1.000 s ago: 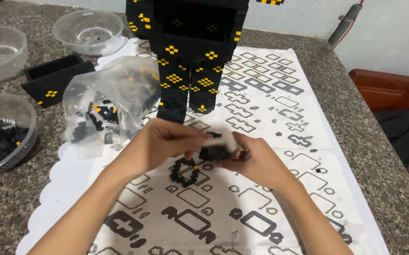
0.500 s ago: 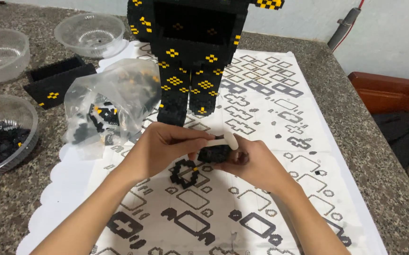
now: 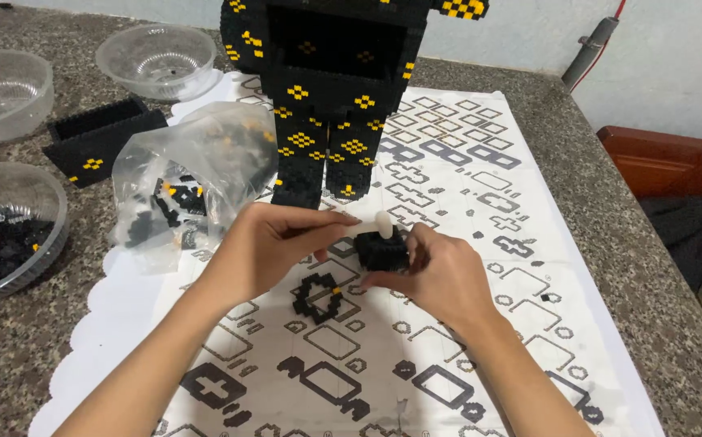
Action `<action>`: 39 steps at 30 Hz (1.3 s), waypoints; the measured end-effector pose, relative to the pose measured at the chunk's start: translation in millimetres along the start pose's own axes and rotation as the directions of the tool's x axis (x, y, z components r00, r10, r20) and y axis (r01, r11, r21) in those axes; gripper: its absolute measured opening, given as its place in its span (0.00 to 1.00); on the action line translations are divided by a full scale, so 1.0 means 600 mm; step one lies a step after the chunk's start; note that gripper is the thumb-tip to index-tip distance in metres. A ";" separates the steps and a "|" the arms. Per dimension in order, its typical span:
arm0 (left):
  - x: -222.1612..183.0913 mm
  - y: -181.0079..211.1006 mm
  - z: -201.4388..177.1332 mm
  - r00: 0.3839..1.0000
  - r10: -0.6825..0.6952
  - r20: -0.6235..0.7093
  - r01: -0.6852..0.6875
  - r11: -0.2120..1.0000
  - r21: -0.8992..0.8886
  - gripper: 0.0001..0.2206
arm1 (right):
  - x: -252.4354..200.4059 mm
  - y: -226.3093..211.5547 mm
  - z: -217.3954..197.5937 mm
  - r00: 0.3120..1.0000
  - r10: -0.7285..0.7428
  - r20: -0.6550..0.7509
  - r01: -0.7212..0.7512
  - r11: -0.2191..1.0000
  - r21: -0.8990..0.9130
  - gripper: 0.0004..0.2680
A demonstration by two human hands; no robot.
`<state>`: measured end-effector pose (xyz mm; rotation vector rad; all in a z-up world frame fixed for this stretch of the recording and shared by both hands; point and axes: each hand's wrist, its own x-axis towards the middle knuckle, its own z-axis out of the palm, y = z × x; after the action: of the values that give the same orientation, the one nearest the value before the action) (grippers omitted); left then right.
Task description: Assembling a large figure using small interlocking building blocks
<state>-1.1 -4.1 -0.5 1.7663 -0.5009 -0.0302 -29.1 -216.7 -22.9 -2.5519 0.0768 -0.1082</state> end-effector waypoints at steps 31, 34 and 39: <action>-0.002 0.006 -0.027 0.972 -0.009 0.234 0.013 1.000 -0.016 0.08 | -0.001 -0.004 0.009 0.985 0.101 0.142 -0.128 0.972 0.198 0.15; -0.009 0.013 -0.026 0.966 -0.026 0.257 0.033 0.999 -0.022 0.09 | -0.003 -0.001 0.011 0.982 0.104 0.159 -0.135 0.971 0.195 0.15; 0.000 -0.001 -0.029 0.979 -0.060 0.193 0.076 0.994 -0.079 0.07 | -0.003 -0.010 0.004 0.984 0.093 0.150 -0.117 0.980 0.159 0.16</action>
<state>4.3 12.0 3.5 1.7042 -0.5687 -0.2675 -30.2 -210.4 -22.0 -2.3745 0.1410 0.1043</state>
